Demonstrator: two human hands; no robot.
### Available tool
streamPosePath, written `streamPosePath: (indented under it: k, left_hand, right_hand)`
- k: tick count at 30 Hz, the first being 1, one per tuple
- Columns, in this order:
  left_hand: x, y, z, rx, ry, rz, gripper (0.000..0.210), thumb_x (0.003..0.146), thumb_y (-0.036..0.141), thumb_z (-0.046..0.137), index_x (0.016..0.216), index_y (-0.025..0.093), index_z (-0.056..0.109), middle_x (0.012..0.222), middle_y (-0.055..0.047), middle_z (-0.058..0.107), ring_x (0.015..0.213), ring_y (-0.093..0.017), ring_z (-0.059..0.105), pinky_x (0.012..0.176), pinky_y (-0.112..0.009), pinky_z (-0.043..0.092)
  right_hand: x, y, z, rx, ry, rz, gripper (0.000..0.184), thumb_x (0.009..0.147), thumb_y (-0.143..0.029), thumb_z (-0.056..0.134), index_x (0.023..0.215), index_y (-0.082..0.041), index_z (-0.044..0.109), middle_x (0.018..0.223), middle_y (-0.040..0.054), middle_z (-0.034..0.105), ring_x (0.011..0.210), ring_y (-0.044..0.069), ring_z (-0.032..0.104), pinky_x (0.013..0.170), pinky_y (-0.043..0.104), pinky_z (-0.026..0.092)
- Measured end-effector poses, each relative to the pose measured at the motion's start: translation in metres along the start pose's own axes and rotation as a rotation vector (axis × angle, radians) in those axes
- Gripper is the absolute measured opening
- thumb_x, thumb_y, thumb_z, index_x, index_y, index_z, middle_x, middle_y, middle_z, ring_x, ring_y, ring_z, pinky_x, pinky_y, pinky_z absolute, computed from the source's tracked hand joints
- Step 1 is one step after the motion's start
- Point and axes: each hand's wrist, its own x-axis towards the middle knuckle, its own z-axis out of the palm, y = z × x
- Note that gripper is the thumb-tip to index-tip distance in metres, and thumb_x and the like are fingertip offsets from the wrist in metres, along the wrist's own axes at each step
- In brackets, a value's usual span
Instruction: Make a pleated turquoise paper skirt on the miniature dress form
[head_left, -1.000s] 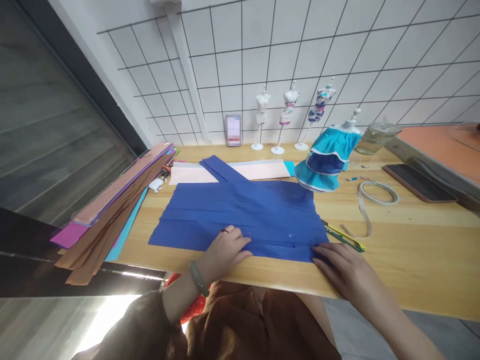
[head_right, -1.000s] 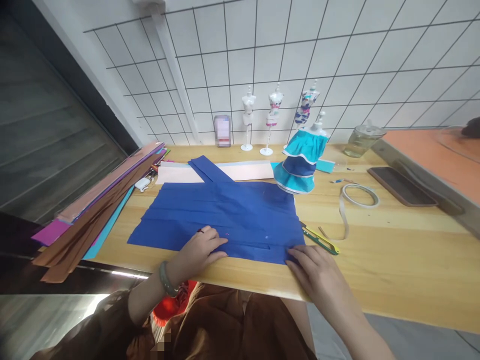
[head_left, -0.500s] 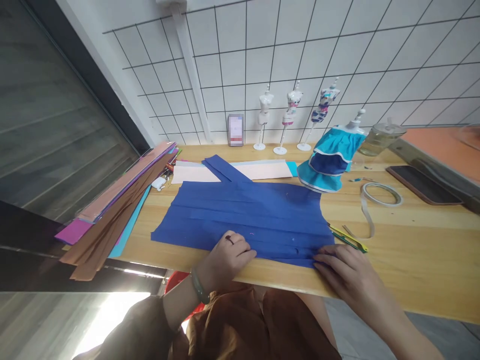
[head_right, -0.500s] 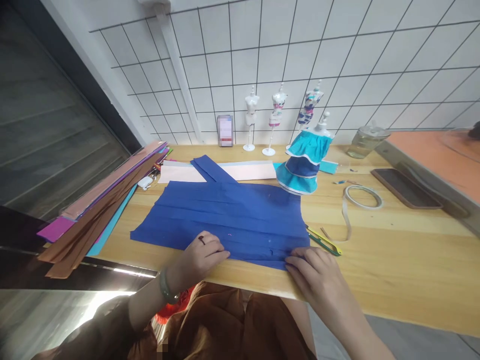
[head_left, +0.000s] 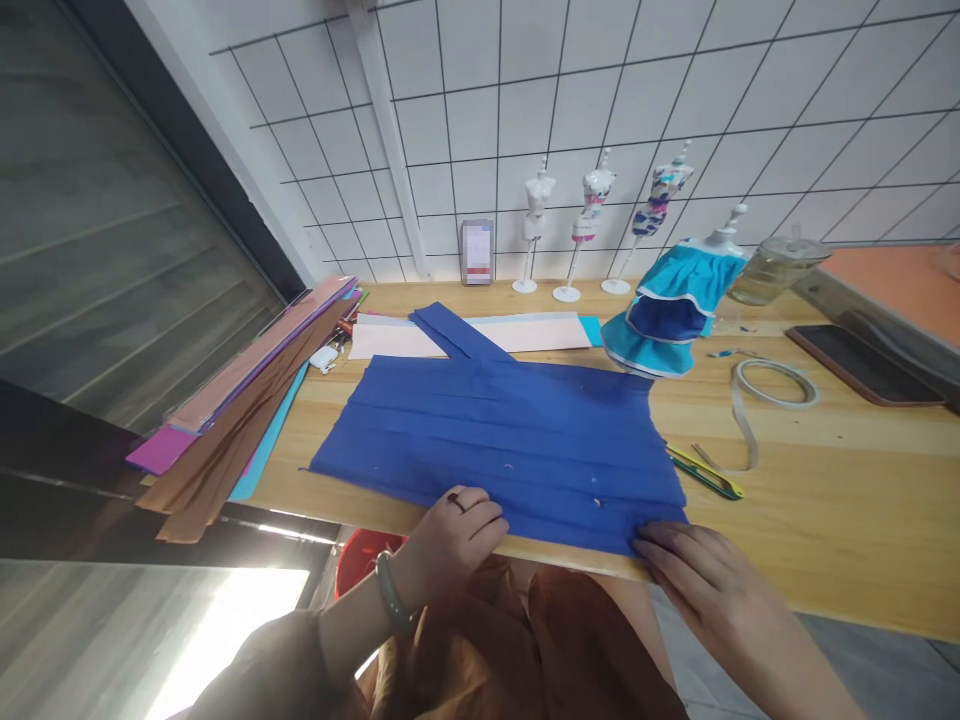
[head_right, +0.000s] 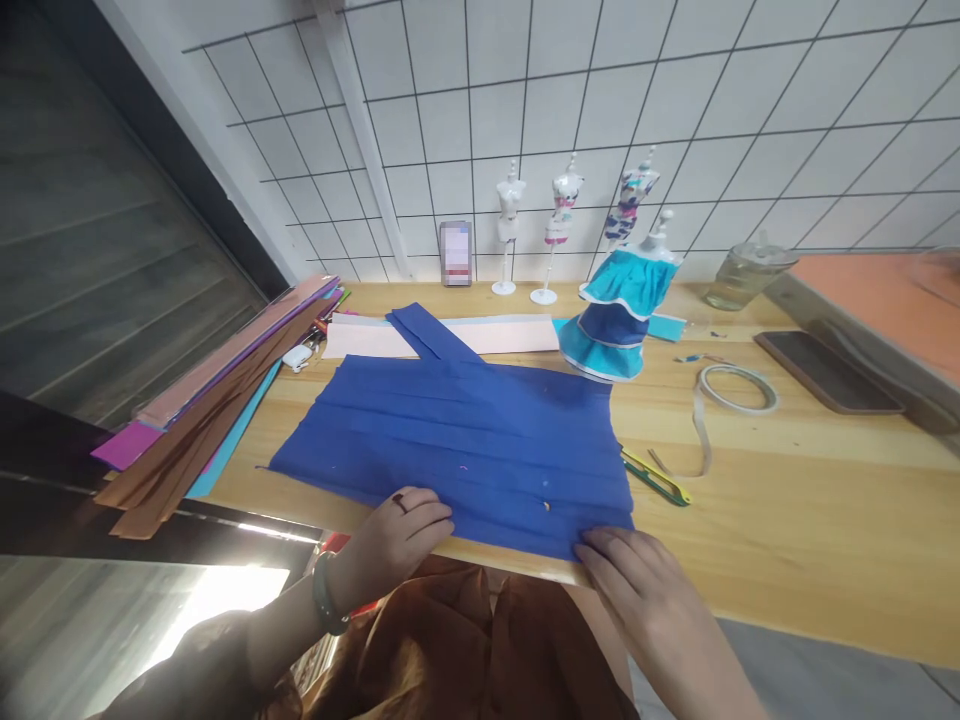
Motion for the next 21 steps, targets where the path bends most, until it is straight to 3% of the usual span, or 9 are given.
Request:
streamPosePath:
  k: [5, 11, 17, 21]
  left_hand:
    - [0.010, 0.002, 0.001, 0.006, -0.066, -0.058, 0.024, 0.095, 0.016, 0.035, 0.095, 0.015, 0.060, 0.095, -0.008, 0.064, 0.093, -0.018, 0.054, 0.079, -0.033, 0.043]
    - [0.005, 0.007, 0.000, 0.054, -0.095, -0.091, 0.023, 0.094, 0.015, 0.036, 0.093, 0.015, 0.059, 0.087, -0.006, 0.063, 0.085, -0.018, 0.054, 0.070, -0.032, 0.042]
    - [-0.013, 0.003, -0.010, 0.007, 0.009, -0.199, 0.019, 0.093, 0.017, 0.043, 0.088, 0.015, 0.062, 0.087, -0.006, 0.064, 0.087, -0.017, 0.056, 0.076, -0.032, 0.046]
    - [-0.015, 0.000, -0.011, -0.085, 0.069, -0.245, 0.017, 0.091, 0.018, 0.048, 0.083, 0.016, 0.063, 0.088, -0.007, 0.065, 0.087, -0.017, 0.055, 0.078, -0.033, 0.047]
  right_hand:
    - [-0.001, 0.021, 0.011, -0.045, 0.065, -0.051, 0.031, 0.094, -0.030, 0.042, 0.109, -0.016, 0.066, 0.110, 0.0130, 0.068, 0.102, 0.027, 0.063, 0.088, 0.043, 0.046]
    - [-0.011, 0.037, 0.018, -0.098, 0.101, -0.140, 0.038, 0.095, -0.032, 0.035, 0.111, -0.013, 0.065, 0.116, 0.0162, 0.065, 0.103, 0.029, 0.062, 0.088, 0.045, 0.045]
    - [-0.006, 0.030, 0.007, -0.068, 0.128, -0.169, 0.037, 0.096, -0.035, 0.036, 0.106, -0.019, 0.067, 0.106, 0.0104, 0.070, 0.099, 0.027, 0.062, 0.087, 0.042, 0.044]
    - [0.002, 0.026, -0.001, 0.002, 0.120, -0.087, 0.032, 0.095, -0.036, 0.042, 0.098, -0.020, 0.069, 0.096, 0.0072, 0.071, 0.092, 0.024, 0.063, 0.085, 0.040, 0.045]
